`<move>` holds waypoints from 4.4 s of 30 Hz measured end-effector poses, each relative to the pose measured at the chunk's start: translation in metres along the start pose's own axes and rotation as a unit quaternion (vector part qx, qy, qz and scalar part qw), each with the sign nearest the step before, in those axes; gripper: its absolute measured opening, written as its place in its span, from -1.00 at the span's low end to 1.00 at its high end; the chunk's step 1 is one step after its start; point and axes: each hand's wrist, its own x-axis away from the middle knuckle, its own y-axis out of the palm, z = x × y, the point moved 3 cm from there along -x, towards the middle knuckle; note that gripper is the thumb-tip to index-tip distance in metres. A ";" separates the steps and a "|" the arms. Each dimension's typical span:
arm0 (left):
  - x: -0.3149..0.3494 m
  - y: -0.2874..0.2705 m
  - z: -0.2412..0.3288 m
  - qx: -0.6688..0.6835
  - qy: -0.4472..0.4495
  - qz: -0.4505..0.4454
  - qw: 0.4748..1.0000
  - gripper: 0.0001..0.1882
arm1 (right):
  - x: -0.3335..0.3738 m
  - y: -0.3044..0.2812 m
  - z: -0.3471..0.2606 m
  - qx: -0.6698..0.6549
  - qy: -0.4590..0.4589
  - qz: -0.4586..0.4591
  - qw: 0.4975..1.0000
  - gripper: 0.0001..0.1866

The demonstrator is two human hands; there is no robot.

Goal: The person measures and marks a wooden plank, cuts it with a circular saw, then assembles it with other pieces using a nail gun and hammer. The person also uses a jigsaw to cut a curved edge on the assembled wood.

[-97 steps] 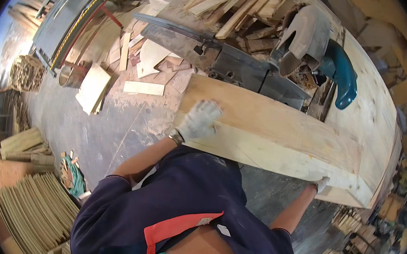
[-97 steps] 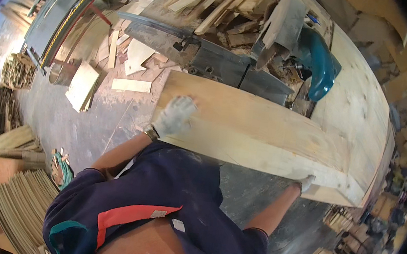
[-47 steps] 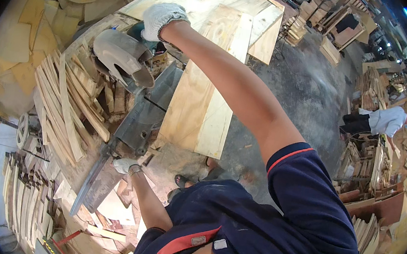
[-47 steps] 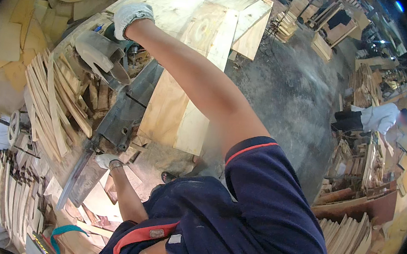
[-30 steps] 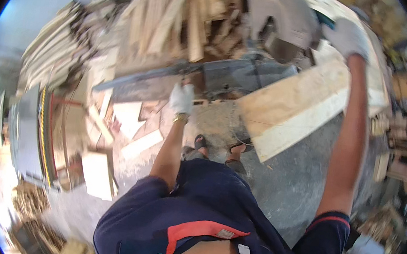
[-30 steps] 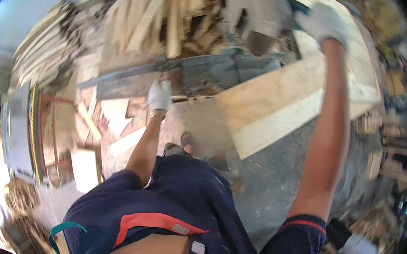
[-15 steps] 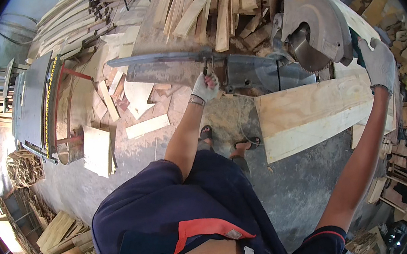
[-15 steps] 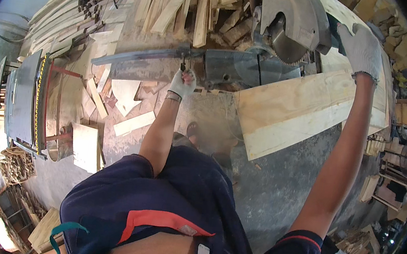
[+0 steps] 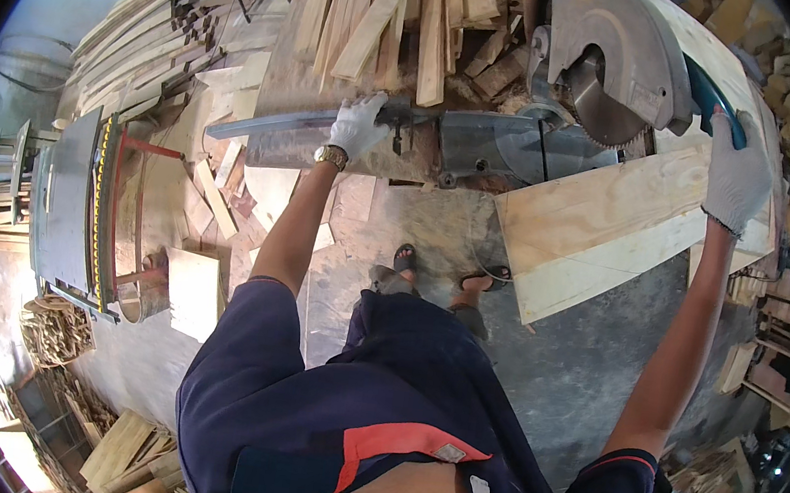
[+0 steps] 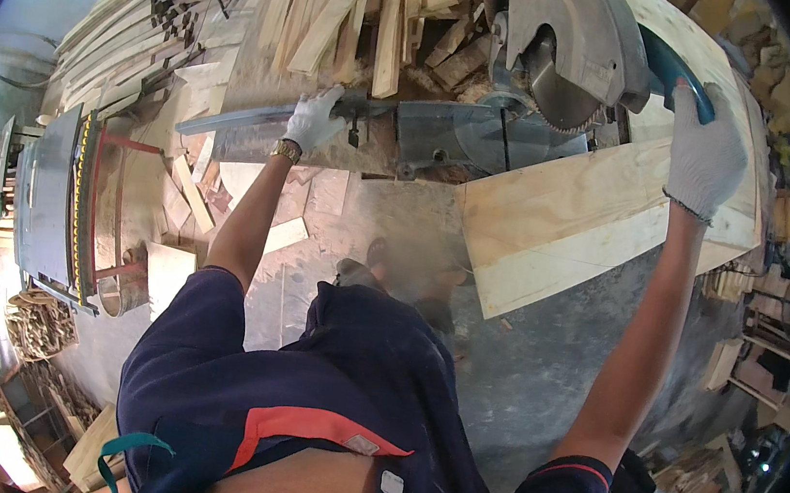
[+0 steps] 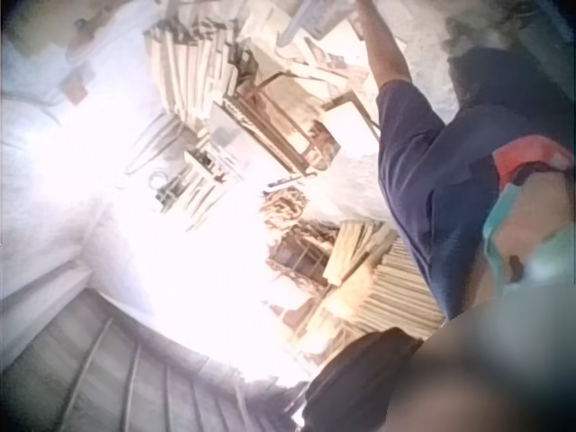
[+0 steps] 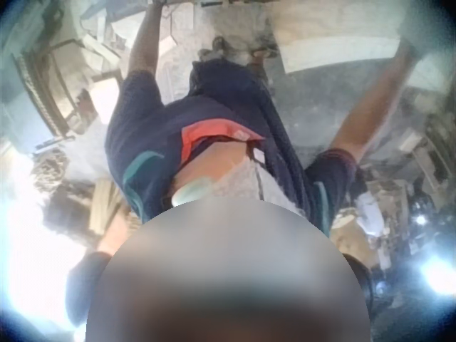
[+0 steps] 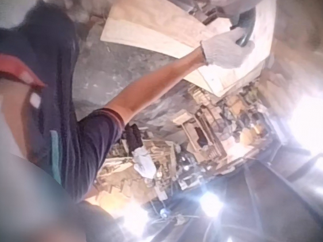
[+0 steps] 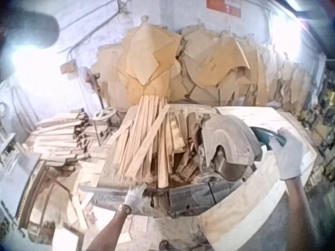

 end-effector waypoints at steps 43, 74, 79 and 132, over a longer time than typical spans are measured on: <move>0.017 -0.070 -0.107 0.335 -0.262 0.267 0.865 -0.26 | -0.062 0.032 0.006 0.097 -0.020 -0.031 0.995 -0.47; 0.034 -0.051 -0.119 -0.236 -0.427 0.033 0.872 -0.63 | -0.039 0.019 0.009 0.036 -0.029 -0.008 0.999 -0.45; 0.058 -0.068 -0.160 -0.264 -0.372 0.052 0.889 -0.64 | -0.004 -0.003 -0.004 0.019 -0.017 0.002 1.000 -0.46; 0.152 0.070 0.271 -0.215 0.056 -0.070 0.972 -0.08 | 0.337 0.251 0.139 -0.625 0.661 -0.102 0.402 -0.44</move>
